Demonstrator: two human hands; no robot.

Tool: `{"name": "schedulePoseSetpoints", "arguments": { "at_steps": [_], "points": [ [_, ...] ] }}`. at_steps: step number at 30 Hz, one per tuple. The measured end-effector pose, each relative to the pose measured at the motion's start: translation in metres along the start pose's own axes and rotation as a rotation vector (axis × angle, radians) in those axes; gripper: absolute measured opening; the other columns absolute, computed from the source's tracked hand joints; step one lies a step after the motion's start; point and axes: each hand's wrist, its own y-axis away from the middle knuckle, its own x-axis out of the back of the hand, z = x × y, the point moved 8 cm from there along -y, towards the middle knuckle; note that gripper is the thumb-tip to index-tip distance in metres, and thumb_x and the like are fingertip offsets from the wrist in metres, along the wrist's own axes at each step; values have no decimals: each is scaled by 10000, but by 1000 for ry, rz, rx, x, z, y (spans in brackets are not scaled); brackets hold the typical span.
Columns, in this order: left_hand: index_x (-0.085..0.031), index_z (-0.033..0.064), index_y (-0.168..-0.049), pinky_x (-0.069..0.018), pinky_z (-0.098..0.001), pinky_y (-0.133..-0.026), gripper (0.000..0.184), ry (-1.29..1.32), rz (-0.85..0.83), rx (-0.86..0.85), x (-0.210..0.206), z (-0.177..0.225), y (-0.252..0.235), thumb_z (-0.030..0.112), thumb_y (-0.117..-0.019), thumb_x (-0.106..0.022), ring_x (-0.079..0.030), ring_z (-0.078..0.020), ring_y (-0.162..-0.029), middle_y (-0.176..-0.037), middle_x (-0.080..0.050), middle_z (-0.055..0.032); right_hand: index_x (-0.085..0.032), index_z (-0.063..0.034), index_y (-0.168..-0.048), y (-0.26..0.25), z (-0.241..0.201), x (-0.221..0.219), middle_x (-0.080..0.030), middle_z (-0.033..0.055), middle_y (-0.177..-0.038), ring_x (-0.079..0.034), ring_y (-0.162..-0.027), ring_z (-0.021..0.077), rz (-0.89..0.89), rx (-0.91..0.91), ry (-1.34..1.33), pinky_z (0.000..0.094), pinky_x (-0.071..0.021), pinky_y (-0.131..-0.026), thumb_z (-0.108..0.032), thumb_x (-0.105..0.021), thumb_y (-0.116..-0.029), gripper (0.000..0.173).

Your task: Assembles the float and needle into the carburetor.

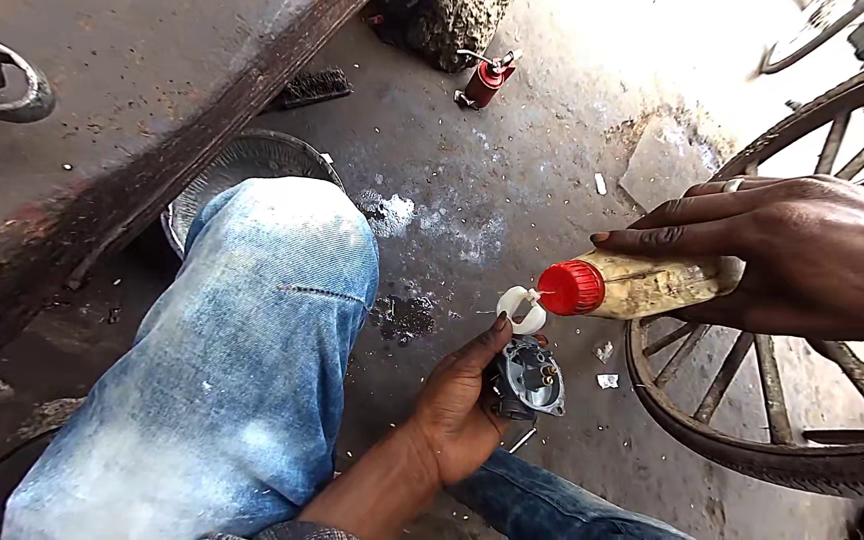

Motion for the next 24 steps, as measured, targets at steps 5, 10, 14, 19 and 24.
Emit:
{"name": "schedulePoseSetpoints", "arguments": {
  "at_steps": [5,10,14,19,24],
  "points": [
    [-620,97,-1307,-563,-425,-947,380,-26,44,-42,4,3,-2,354,-1029,-583,-673,-262,-1093,-1223,-667,-145,-670,-315,-1366,11,3,-7,-706,-75,-1201,-692,-1011,152,17,-24,-77,411,-593,-831,-471,-680,-809,578],
    [-633,107,-1297,-559,-391,-945,347,-83,35,-105,3,7,-2,328,-1037,-572,-675,-233,-1085,-1238,-668,-124,-651,-338,-1392,20,34,-48,-729,-30,-1200,-717,-990,186,-65,-292,-191,508,-586,-831,-439,-797,-750,666],
    [-632,108,-1318,-548,-428,-990,363,-84,-10,-106,1,6,1,334,-1041,-568,-662,-263,-1142,-1294,-653,-140,-571,-175,-1476,19,70,-145,-711,146,-1243,-706,-1073,326,196,-595,-442,612,-548,-939,-324,-930,-720,851],
    [-643,90,-1288,-546,-449,-993,331,-92,-76,-108,-4,7,3,299,-1040,-576,-662,-283,-1145,-1277,-657,-174,-503,-65,-1469,9,40,-264,-658,245,-1252,-665,-1093,420,486,-813,-738,637,-529,-920,-66,-826,-795,747],
    [-675,87,-1226,-564,-436,-951,292,-138,-45,-141,-1,9,-2,266,-996,-652,-676,-269,-1091,-1209,-674,-172,-453,-39,-1470,13,-12,-298,-594,241,-1359,-611,-1222,390,226,-852,-904,554,-484,-1043,-82,-737,-922,619]
  ]
}}
